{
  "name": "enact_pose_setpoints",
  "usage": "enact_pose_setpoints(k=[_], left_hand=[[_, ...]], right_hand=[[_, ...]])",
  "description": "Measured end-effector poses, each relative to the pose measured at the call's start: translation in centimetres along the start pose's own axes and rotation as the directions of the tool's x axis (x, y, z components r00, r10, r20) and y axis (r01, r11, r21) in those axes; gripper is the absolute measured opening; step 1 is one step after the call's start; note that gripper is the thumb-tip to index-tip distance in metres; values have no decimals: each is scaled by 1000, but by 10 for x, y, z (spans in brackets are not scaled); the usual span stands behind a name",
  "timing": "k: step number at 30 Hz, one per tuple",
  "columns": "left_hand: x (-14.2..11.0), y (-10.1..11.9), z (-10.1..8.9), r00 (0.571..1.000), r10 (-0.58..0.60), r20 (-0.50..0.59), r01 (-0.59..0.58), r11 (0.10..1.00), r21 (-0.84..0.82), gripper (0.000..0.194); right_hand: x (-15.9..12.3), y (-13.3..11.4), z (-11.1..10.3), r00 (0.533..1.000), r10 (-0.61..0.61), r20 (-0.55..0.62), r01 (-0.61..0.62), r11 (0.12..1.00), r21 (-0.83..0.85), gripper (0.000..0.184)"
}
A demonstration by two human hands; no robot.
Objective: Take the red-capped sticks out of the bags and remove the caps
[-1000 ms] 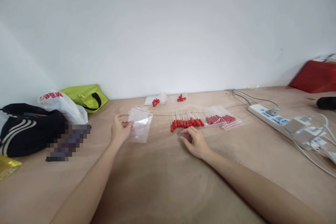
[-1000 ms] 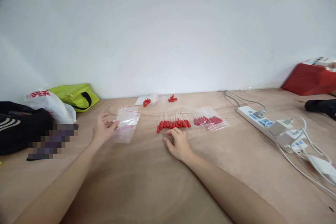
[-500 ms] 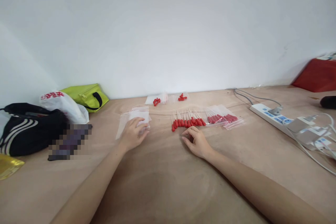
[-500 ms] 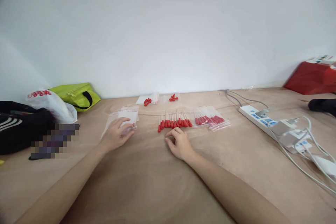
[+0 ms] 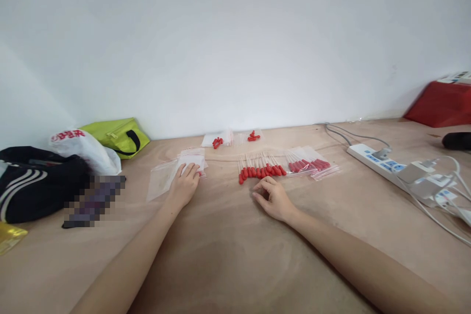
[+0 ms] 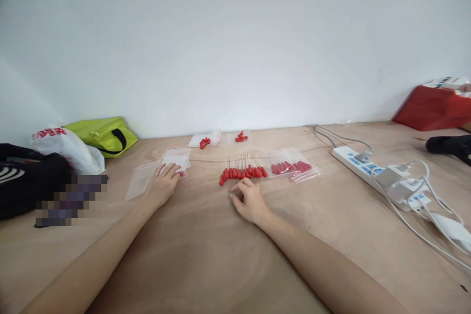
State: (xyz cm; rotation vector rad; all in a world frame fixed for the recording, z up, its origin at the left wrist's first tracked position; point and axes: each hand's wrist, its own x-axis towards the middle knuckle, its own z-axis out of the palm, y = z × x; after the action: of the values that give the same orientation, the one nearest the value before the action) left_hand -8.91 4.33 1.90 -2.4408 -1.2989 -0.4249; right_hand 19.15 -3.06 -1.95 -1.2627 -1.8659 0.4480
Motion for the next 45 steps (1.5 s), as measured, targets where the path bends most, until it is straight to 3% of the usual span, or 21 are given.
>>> enact_pose_setpoints(k=[7, 9, 13, 16, 20, 30, 33, 37, 41, 45], left_hand=[[-10, -3, 0, 995, -67, -79, 73, 994, 77, 21], [-14, -9, 0, 994, -99, -33, 101, 993, 60, 22], [-17, -18, 0, 969, -182, 168, 183, 983, 14, 27], [-12, -16, -1, 955, -135, 264, 121, 990, 72, 30], [-4, -8, -1, 949, -95, 301, 33, 978, 204, 34], [6, -6, 1, 969, 15, 246, -64, 979, 192, 30], [12, -7, -9, 991, 52, 125, -70, 987, 147, 28], [25, -6, -33, 997, -50, 62, 43, 993, 111, 23], [27, 19, -46, 986, -85, 143, 83, 996, 24, 19], [10, 72, -37, 988, -25, 156, 52, 983, -177, 21]], right_hand=[[0, 0, 0, 1000, 10, 20, -10, 1000, 27, 6], [0, -1, 0, 1000, 15, 23, -16, 999, 28, 6], [-1, -3, 0, 1000, 9, 20, -10, 999, 34, 6], [-1, -2, 0, 1000, -2, 20, 1, 999, 36, 6], [0, 0, 0, 1000, 0, 23, -1, 999, 41, 5], [-1, 0, 0, 1000, 2, 17, -3, 999, 53, 5], [-1, -1, 0, 1000, 2, 19, -4, 998, 70, 6], [0, 0, 0, 1000, -8, 12, 7, 997, 71, 5], [0, 0, 0, 1000, -11, 18, 10, 998, 66, 5], [0, -4, -3, 998, -28, 61, 28, 1000, 2, 4]])
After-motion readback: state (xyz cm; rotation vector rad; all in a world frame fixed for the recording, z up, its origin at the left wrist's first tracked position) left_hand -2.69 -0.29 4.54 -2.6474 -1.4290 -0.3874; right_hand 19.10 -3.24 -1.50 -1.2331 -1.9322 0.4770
